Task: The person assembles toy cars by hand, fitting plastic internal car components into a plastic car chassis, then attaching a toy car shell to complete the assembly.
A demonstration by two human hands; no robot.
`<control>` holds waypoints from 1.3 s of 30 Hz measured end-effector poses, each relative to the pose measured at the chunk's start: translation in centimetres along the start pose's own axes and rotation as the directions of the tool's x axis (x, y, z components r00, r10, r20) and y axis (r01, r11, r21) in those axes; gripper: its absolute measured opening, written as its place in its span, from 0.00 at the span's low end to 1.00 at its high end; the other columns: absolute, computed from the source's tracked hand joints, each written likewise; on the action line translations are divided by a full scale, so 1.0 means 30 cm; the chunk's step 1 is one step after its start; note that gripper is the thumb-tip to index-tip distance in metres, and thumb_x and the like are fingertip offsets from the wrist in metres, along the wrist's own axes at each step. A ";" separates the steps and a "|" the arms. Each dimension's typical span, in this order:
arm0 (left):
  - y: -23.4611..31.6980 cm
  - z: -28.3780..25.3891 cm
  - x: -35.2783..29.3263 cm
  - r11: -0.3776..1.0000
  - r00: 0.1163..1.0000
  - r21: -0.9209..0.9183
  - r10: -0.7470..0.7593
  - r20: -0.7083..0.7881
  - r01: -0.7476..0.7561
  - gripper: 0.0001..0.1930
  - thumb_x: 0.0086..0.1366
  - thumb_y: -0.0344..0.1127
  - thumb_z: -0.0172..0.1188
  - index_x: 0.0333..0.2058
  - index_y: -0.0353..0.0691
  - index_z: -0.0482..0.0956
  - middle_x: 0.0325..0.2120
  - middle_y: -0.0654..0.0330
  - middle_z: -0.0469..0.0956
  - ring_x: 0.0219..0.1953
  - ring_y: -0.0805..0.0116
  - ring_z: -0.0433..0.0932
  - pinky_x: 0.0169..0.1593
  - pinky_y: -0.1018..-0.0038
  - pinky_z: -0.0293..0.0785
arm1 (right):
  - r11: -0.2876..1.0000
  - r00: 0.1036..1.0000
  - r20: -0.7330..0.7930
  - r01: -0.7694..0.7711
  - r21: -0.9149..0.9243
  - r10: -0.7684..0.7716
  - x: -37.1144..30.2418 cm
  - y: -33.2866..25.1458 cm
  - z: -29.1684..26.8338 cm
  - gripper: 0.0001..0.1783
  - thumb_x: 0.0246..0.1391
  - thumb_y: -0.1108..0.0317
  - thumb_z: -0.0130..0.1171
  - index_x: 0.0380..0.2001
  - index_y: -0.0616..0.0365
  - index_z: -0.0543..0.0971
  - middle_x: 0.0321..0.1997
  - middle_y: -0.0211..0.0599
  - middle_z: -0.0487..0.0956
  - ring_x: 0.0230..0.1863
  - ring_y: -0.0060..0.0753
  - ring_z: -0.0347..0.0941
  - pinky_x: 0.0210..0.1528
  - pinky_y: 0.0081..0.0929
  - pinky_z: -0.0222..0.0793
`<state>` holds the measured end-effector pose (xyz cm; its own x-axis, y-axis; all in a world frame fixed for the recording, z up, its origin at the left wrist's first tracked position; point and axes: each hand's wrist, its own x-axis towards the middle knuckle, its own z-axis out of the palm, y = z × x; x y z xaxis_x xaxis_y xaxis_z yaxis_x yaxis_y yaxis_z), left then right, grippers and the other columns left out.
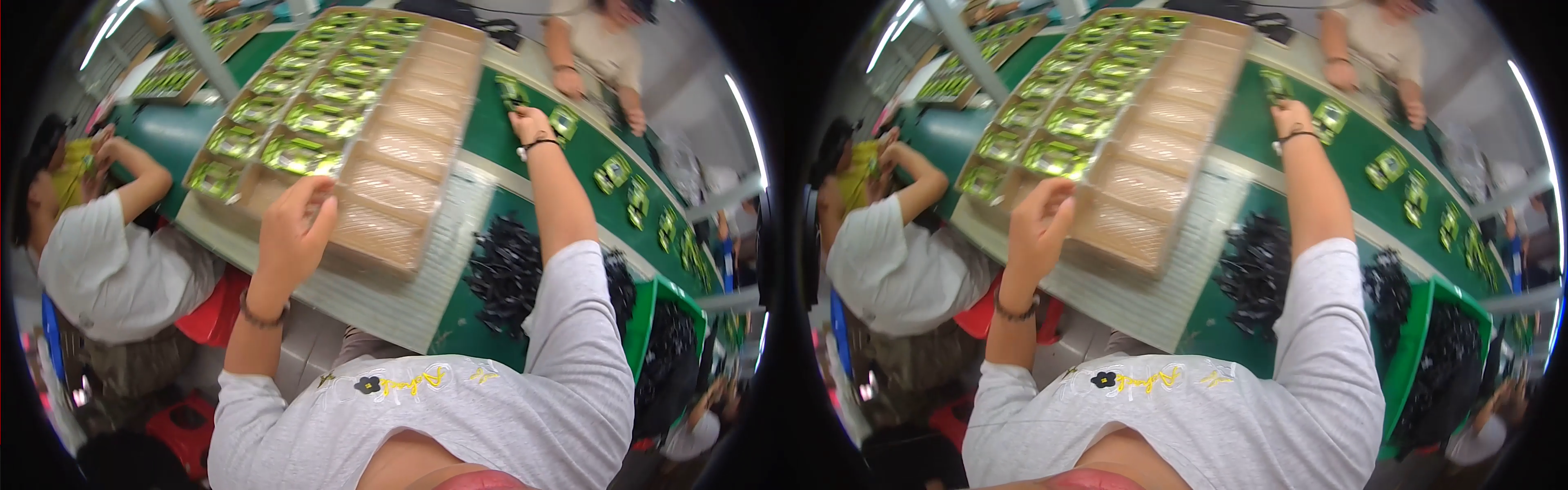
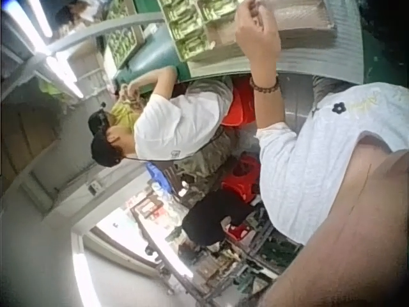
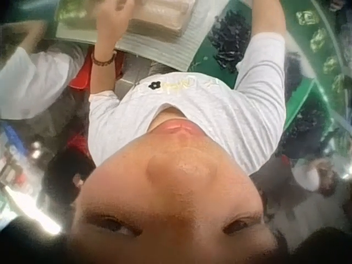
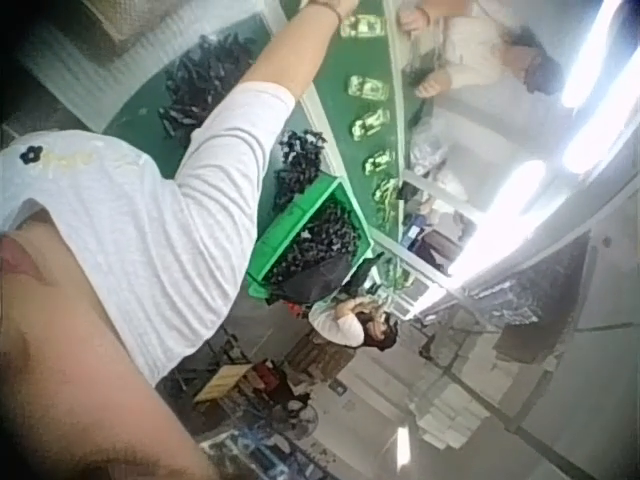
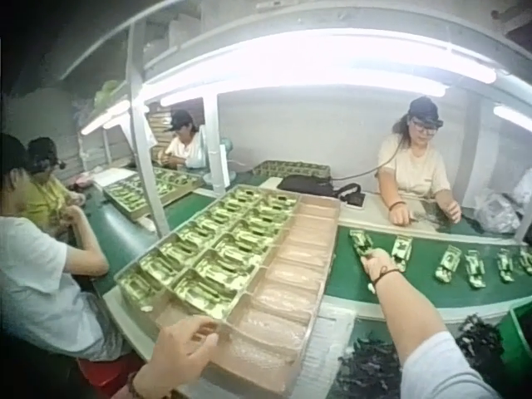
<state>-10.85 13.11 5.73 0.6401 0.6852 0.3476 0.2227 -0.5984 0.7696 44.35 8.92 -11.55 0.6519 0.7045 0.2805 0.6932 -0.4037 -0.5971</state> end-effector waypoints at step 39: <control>0.228 0.669 -0.024 -0.141 0.479 -0.464 0.404 0.780 0.875 0.26 0.69 0.51 0.30 0.57 0.42 0.62 0.53 0.52 0.67 0.46 0.56 0.75 0.41 0.61 0.78 | 0.795 0.900 -0.068 -0.413 -0.444 0.430 -1.179 -0.335 -0.686 0.09 0.44 0.62 0.60 0.30 0.51 0.82 0.33 0.42 0.80 0.37 0.45 0.76 0.40 0.37 0.72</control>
<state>4.96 0.19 0.00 0.9696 -0.2375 0.0597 0.1873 0.8764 0.4437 20.65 -23.97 -0.01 0.9058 0.4210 0.0471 0.4183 -0.8713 -0.2568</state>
